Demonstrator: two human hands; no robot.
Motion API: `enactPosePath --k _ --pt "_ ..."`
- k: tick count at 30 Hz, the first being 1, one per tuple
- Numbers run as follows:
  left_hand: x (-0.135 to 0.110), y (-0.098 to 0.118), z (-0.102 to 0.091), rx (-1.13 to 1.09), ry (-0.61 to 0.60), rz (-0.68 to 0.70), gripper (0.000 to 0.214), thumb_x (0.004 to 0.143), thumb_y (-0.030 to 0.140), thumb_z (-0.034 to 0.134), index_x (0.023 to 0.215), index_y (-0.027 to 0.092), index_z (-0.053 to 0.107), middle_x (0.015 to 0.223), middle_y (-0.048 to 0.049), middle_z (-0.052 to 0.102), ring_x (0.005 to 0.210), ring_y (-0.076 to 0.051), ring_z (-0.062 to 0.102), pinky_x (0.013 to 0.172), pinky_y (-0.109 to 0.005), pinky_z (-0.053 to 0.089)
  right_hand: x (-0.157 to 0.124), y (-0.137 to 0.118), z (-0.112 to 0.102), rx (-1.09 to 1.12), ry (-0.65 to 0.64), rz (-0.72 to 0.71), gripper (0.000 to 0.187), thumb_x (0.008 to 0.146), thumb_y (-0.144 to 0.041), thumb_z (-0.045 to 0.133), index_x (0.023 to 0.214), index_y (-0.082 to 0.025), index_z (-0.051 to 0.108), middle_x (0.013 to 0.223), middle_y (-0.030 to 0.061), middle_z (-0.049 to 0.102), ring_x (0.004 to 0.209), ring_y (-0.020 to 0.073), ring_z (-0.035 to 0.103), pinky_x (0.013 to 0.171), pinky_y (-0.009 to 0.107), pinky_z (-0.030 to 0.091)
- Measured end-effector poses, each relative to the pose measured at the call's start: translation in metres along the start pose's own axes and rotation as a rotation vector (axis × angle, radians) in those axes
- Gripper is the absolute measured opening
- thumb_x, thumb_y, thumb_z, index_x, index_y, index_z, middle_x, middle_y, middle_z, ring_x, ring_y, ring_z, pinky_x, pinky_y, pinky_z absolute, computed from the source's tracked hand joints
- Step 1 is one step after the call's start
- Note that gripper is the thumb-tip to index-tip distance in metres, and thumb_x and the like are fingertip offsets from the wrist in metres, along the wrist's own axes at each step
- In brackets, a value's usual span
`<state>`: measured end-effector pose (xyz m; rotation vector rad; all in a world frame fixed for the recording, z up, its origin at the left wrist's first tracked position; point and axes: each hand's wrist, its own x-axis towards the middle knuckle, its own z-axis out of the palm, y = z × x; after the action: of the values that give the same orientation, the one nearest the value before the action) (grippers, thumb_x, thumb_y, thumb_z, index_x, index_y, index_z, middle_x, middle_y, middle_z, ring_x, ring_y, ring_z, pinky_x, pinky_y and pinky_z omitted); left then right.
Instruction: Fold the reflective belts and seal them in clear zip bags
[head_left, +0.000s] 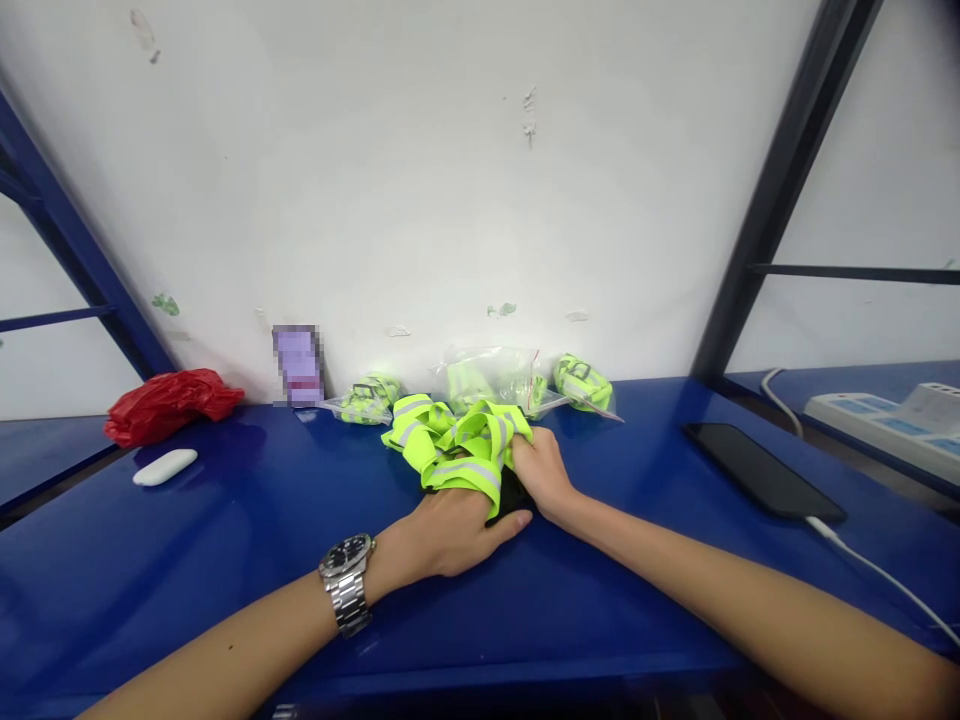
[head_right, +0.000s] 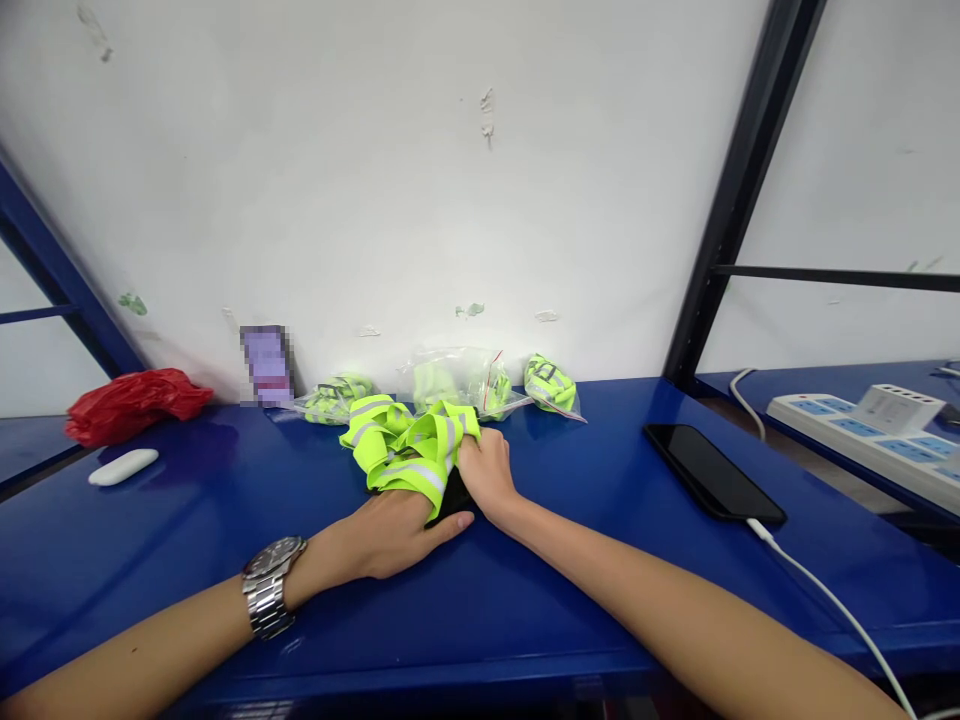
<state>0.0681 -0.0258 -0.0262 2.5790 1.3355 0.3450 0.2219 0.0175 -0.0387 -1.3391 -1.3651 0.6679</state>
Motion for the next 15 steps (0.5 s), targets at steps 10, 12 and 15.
enactPosePath --k 10,12,15 --pt "0.006 -0.016 -0.007 -0.093 0.030 0.073 0.051 0.087 0.063 0.043 0.095 0.017 0.063 0.091 -0.0122 0.067 0.084 -0.029 0.064 0.078 -0.035 0.046 -0.021 -0.012 -0.003 0.240 -0.124 -0.184 0.036 0.088 -0.042 0.038 0.087 -0.019 0.065 0.091 0.0048 0.067 0.093 0.0235 0.055 0.083 0.033 0.043" --pt "0.008 -0.021 -0.008 -0.068 0.031 0.100 0.047 0.087 0.059 0.044 0.095 0.017 0.065 0.094 -0.0125 0.068 0.087 -0.029 0.064 0.080 -0.036 0.046 -0.027 -0.018 -0.004 0.095 -0.266 -0.302 0.039 0.092 -0.044 0.035 0.103 -0.019 0.062 0.107 0.0072 0.064 0.102 0.0248 0.051 0.092 0.038 0.039" --pt "0.008 -0.026 -0.010 -0.077 0.020 0.158 0.032 0.087 0.045 0.047 0.098 0.021 0.065 0.106 -0.0096 0.069 0.093 -0.028 0.064 0.081 -0.033 0.046 -0.034 -0.025 -0.006 -0.196 -0.480 -0.466 0.046 0.095 -0.048 0.031 0.127 -0.020 0.050 0.140 0.0121 0.045 0.122 0.0289 0.039 0.099 0.049 0.033"
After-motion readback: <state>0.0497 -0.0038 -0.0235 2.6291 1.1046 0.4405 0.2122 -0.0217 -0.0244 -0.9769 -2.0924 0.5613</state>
